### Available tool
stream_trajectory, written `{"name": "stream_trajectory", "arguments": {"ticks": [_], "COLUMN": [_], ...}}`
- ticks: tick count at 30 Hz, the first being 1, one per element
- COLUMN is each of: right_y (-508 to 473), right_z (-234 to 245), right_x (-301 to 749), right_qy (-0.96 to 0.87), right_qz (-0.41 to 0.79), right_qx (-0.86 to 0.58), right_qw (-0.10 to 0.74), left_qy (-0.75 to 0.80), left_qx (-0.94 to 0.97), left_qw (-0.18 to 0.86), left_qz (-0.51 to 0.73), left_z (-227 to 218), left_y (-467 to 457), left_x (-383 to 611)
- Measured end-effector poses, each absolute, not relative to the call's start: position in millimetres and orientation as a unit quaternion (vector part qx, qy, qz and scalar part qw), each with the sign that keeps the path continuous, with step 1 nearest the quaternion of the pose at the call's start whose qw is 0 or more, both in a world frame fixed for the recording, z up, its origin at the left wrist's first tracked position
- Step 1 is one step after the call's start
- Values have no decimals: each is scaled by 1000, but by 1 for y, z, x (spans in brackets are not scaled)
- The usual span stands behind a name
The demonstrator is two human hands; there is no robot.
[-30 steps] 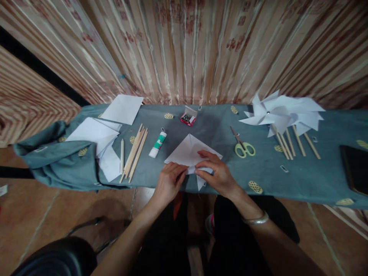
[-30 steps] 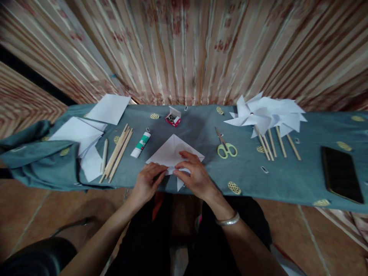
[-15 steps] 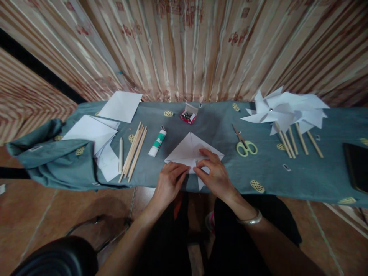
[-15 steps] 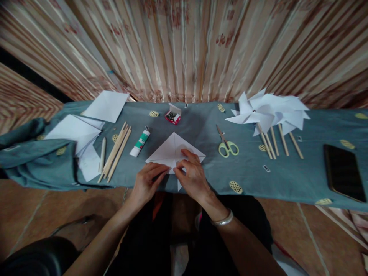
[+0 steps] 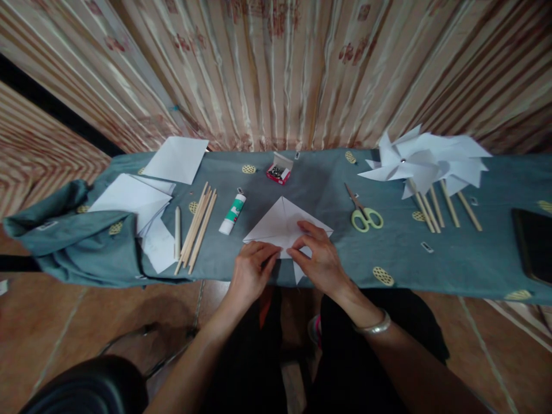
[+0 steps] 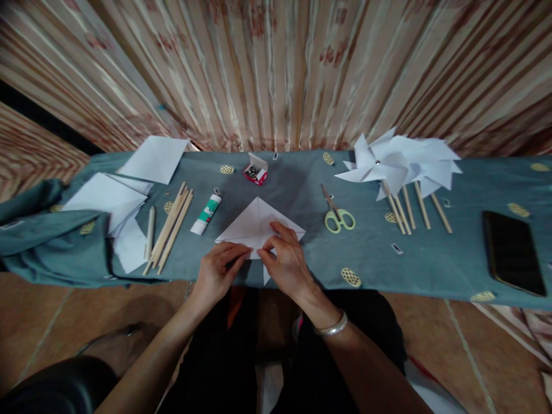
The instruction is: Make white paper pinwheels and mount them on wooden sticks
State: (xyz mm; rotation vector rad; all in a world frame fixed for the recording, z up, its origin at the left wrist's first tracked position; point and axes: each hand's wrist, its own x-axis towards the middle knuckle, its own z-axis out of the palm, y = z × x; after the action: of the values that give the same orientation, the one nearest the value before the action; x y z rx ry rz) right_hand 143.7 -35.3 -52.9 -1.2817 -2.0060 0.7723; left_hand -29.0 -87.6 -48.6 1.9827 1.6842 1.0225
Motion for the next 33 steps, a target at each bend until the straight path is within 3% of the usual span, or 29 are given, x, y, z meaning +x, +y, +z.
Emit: {"name": "stream_trajectory", "arguments": {"ticks": [12, 23, 33], "right_y": [-36, -46, -41], "right_z": [-53, -57, -58], "right_x": [145, 138, 140], "right_qy": [-810, -869, -863], "right_qz": [238, 140, 140], "right_qx": [-435, -411, -427], "right_qw": [313, 236, 233], "left_qy": [593, 594, 594], "left_qx": [707, 708, 709], "left_qw": [169, 177, 157], "left_qz": [347, 340, 346], "left_z": [-46, -46, -57], "left_y": [-87, -89, -94], "left_x": [-29, -28, -27]}}
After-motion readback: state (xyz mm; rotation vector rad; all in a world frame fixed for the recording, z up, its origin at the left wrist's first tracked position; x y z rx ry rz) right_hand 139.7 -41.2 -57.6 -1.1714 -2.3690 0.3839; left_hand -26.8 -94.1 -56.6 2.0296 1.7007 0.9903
